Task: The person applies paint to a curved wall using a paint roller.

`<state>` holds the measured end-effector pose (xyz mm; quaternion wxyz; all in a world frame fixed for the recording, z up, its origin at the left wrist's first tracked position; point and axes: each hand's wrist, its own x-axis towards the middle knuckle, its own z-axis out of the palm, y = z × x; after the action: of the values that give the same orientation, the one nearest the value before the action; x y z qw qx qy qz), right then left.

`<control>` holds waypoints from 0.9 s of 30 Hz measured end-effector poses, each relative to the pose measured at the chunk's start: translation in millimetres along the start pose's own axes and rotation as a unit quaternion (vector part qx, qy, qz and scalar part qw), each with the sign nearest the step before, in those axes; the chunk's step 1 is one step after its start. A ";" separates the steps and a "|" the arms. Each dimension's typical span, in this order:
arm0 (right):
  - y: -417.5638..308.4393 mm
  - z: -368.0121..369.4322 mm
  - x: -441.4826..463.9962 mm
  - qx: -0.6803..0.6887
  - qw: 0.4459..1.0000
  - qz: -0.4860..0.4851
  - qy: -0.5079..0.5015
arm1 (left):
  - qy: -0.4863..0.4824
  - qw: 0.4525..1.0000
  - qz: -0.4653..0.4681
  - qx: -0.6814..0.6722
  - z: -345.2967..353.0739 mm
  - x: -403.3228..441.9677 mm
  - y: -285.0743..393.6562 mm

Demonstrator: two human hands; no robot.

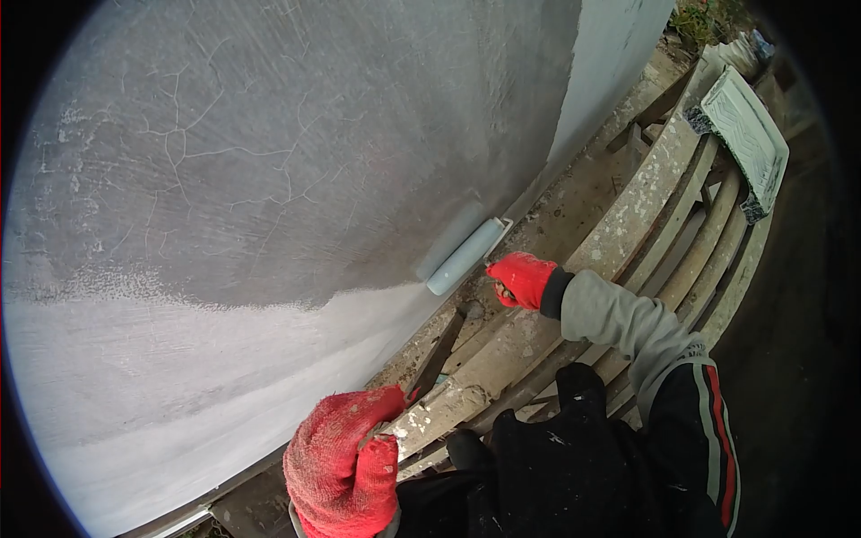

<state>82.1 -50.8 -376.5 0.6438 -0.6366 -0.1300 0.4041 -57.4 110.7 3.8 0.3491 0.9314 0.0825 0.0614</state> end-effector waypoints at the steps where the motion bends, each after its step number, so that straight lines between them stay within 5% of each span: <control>1: 2.0 -3.3 -5.5 -0.107 0.987 -0.116 -0.003 | 0.000 1.000 -0.001 -0.004 0.0 -0.1 0.6; 2: 6.1 -7.0 -10.8 -0.211 0.950 -0.231 0.020 | 0.000 1.000 -0.001 -0.002 -1.1 -0.8 0.4; 3: 8.5 -16.4 -14.9 -0.215 0.957 -0.192 -0.016 | 0.001 1.000 0.003 0.002 -2.4 -1.5 0.1; 4: 0.8 -16.1 -15.5 -0.070 0.994 -0.052 -0.063 | 0.003 1.000 0.006 0.007 -3.3 -2.4 -0.1; 6: -17.3 -15.1 -16.8 0.270 0.931 0.246 -0.004 | 0.008 1.000 0.007 0.013 -4.9 -2.3 -2.4; 7: -15.9 -15.5 -14.6 -0.067 0.994 0.076 -0.047 | 0.010 1.000 0.014 0.017 -5.0 -1.3 -3.0; 9: -9.7 -16.1 -0.8 -0.393 0.910 -0.107 -0.080 | 0.010 1.000 0.004 0.015 -2.9 -1.6 0.2; 11: 4.9 -13.1 28.7 -0.550 0.817 -0.139 -0.108 | 0.013 1.000 -0.007 0.015 -6.0 -1.2 1.0; 16: 28.2 -14.5 75.1 -0.524 0.832 -0.141 -0.112 | -0.049 0.999 0.002 0.001 -16.1 0.7 -3.9; 18: 27.8 -5.4 85.5 -0.539 0.825 0.000 -0.169 | -0.054 0.998 0.000 0.012 -15.6 0.5 -4.1; 22: 24.0 -7.8 74.3 -0.504 0.845 0.008 -0.178 | -0.039 0.999 -0.017 -0.009 -14.7 -0.8 -10.1; 24: 5.3 -14.6 45.1 -0.456 0.880 -0.129 -0.042 | -0.044 0.999 -0.013 -0.014 -14.0 -1.0 -12.9; 25: 9.5 -19.1 37.9 -0.458 0.879 -0.126 -0.043 | -0.047 0.999 -0.004 -0.011 -13.8 0.0 -14.0; 27: 14.7 -26.6 24.1 -0.252 0.964 -0.085 -0.016 | -0.049 0.999 0.003 -0.010 -12.7 2.6 -13.7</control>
<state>110.4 -55.2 -402.6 0.4920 -0.7588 -0.2912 0.3121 -58.5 129.5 4.4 0.3619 0.9300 0.0620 0.0177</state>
